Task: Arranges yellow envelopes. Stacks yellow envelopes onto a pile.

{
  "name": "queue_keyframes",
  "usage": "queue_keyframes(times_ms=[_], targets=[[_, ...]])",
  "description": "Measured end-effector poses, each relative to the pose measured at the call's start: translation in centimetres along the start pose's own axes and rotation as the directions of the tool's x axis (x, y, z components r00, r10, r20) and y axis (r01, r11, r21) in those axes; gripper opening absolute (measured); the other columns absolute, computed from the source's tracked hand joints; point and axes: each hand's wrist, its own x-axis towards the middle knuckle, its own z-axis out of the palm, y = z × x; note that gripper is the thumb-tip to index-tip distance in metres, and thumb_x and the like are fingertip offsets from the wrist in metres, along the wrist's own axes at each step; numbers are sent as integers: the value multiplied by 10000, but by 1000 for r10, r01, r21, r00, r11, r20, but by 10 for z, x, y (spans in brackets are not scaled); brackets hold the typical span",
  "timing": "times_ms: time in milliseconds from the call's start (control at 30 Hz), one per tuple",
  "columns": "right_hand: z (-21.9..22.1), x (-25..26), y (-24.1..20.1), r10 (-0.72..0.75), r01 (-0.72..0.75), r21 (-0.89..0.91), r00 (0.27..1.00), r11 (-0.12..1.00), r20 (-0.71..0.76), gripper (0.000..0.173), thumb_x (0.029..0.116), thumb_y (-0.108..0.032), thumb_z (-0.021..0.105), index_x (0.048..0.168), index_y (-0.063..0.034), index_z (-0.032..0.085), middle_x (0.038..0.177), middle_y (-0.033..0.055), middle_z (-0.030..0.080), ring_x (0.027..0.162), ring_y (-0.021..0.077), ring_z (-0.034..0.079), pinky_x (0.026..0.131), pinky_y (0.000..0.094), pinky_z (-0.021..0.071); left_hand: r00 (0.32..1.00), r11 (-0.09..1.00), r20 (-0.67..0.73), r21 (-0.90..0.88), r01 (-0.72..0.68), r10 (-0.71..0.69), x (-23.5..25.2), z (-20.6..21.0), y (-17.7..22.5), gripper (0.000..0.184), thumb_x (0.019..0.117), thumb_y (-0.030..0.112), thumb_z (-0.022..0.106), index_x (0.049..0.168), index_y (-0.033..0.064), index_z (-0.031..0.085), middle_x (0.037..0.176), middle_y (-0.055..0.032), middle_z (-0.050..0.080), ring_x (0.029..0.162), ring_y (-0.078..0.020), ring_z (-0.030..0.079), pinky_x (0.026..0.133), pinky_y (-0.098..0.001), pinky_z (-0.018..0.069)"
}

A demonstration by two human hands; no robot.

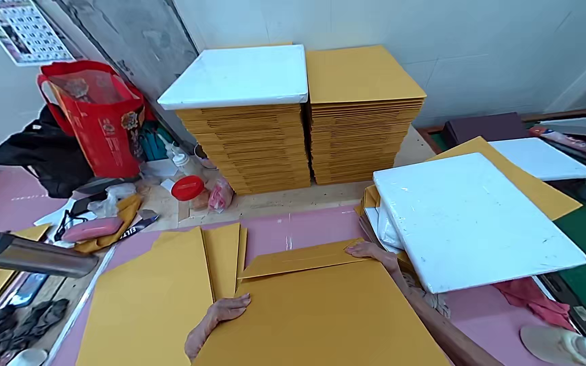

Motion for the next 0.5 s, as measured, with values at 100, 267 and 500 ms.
queue_keyframes(times_ms=[100,267,500], targets=[[-4,-10,0,13,-18,60,997,998,73,377,1097,-286,449,1062,-13,706,1083,153,758,1096,203,722,1006,360,565,1000,1000,18,-13,-11,12,-10,-4,-2,310,1087,345,423,1105,125,641,1177,26,725,1205,-67,643,1042,-252,504],[-15,11,5,2,0,-15,987,1000,164,362,1074,-261,475,1094,-2,727,1152,139,748,1168,208,689,1064,377,525,998,986,-45,166,-25,33,4,0,-1,344,1082,326,433,1042,63,651,1113,-36,749,1159,-116,680,1032,-267,512],[0,-3,20,20,73,-399,974,914,225,325,992,-47,489,1196,44,726,1276,194,701,1295,358,612,1166,514,398,996,846,49,526,-84,69,-54,13,-45,413,1103,311,366,1236,93,690,1258,-90,718,1292,-194,607,1124,-335,426]])
